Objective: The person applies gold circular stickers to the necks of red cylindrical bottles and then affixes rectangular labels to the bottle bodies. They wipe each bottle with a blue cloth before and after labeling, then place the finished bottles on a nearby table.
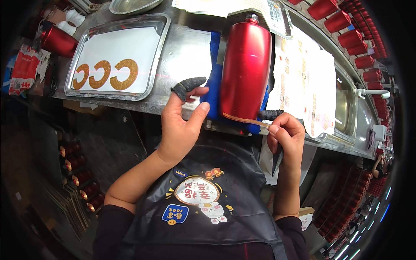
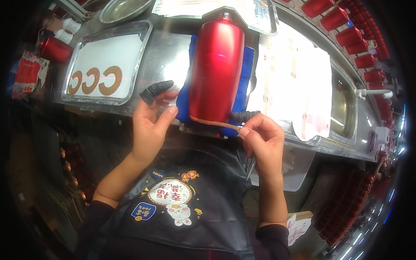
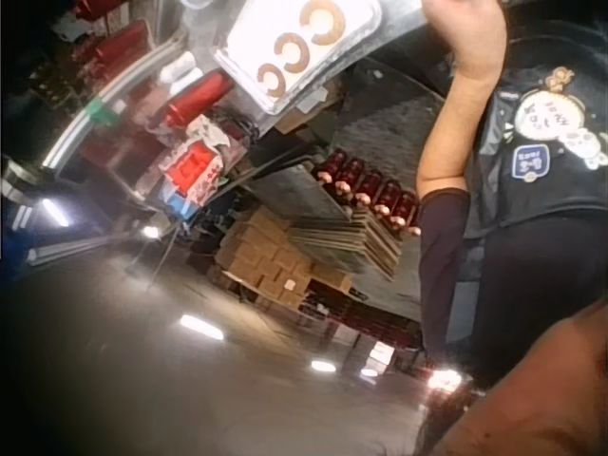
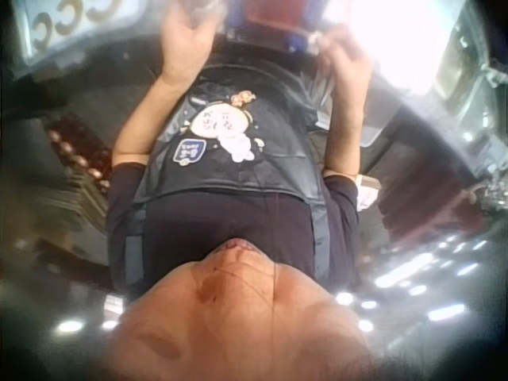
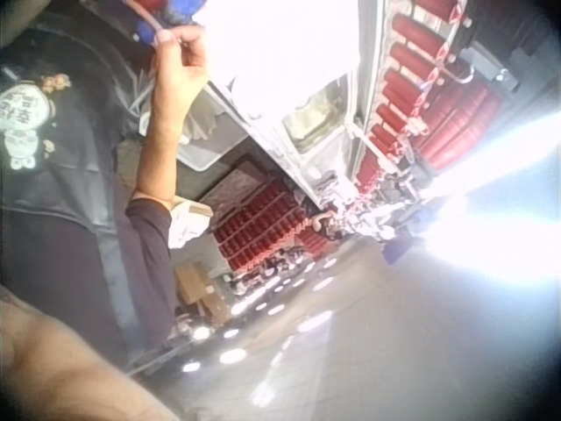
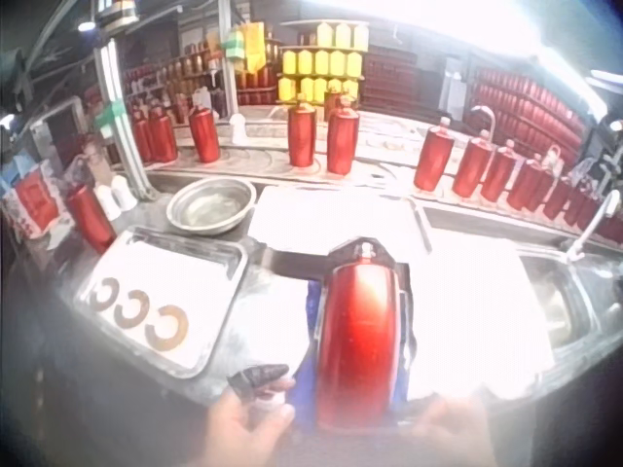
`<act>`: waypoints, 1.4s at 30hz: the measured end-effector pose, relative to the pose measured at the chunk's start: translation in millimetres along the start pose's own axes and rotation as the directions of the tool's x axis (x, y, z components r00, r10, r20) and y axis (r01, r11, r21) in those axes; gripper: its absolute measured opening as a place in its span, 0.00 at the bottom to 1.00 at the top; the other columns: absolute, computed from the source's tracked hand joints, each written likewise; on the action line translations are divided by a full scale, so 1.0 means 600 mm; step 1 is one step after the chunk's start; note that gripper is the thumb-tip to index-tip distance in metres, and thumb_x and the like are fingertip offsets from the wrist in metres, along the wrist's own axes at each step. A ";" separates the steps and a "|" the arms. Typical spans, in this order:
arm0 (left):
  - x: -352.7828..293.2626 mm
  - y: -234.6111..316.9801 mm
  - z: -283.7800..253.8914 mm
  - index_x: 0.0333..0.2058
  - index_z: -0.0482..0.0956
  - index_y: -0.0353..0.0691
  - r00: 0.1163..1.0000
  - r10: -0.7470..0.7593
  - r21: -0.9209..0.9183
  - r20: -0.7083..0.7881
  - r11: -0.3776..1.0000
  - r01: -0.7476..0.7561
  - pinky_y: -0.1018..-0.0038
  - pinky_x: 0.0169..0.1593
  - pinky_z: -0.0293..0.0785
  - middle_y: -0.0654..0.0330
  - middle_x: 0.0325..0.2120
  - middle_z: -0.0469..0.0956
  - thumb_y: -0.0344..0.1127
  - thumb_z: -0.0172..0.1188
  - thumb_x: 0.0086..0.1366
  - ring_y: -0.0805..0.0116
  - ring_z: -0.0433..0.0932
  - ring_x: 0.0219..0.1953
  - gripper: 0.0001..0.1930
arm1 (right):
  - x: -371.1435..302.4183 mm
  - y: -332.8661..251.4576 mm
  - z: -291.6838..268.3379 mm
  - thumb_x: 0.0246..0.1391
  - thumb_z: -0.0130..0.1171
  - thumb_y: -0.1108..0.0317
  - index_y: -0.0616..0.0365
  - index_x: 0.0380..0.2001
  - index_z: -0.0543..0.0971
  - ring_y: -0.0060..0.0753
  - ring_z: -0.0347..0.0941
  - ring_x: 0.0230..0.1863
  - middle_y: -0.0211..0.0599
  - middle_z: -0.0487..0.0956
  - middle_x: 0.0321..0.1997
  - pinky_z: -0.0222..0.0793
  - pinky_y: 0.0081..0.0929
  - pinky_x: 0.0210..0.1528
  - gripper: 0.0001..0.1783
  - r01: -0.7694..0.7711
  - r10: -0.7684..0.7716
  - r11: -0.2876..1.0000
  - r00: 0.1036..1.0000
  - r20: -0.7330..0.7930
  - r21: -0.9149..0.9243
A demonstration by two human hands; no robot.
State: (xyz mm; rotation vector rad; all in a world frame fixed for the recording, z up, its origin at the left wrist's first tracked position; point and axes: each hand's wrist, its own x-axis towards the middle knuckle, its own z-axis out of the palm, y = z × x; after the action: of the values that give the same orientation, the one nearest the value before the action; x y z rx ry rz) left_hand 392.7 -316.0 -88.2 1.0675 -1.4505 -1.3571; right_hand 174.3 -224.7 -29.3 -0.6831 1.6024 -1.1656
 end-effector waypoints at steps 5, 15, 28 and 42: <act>-0.015 -0.008 0.031 0.64 0.66 0.34 0.991 -0.074 -0.286 0.113 0.953 0.103 0.70 0.66 0.62 0.51 0.59 0.71 0.34 0.64 0.68 0.66 0.69 0.61 0.29 | 0.001 0.007 0.000 0.56 0.57 0.72 0.59 0.26 0.72 0.15 0.58 0.11 0.26 0.68 0.13 0.52 0.16 0.16 0.07 -0.003 0.003 1.000 1.000 0.020 -0.001; -0.027 -0.035 0.058 0.65 0.64 0.32 0.995 -0.070 -0.232 0.075 0.969 0.086 0.67 0.69 0.55 0.48 0.62 0.67 0.37 0.59 0.71 0.56 0.65 0.64 0.28 | 0.004 0.024 0.001 0.54 0.59 0.75 0.60 0.25 0.75 0.13 0.61 0.14 0.25 0.71 0.17 0.51 0.15 0.18 0.05 -0.021 0.022 0.996 1.000 -0.010 0.087; -0.067 -0.003 0.010 0.35 0.87 0.33 0.924 0.284 0.516 0.258 0.768 -0.380 0.38 0.69 0.42 0.32 0.68 0.56 0.42 0.65 0.61 0.35 0.56 0.71 0.16 | 0.008 0.028 0.001 0.58 0.56 0.70 0.58 0.27 0.71 0.17 0.58 0.11 0.27 0.68 0.13 0.53 0.16 0.17 0.08 0.012 -0.012 1.000 1.000 -0.001 -0.005; -0.068 -0.010 -0.007 0.35 0.84 0.29 0.925 0.294 0.546 0.241 0.747 -0.379 0.37 0.69 0.40 0.28 0.68 0.54 0.41 0.64 0.63 0.32 0.54 0.71 0.16 | 0.008 0.026 0.001 0.56 0.60 0.72 0.59 0.25 0.74 0.14 0.60 0.13 0.25 0.70 0.16 0.55 0.14 0.19 0.07 -0.024 0.026 0.992 1.000 -0.013 0.120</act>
State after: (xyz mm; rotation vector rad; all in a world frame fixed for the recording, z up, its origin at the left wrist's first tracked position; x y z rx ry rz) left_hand 407.8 -278.2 -95.5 1.0141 -2.1362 -0.7366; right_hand 174.8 -223.2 -45.3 -0.5767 1.5350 -1.2400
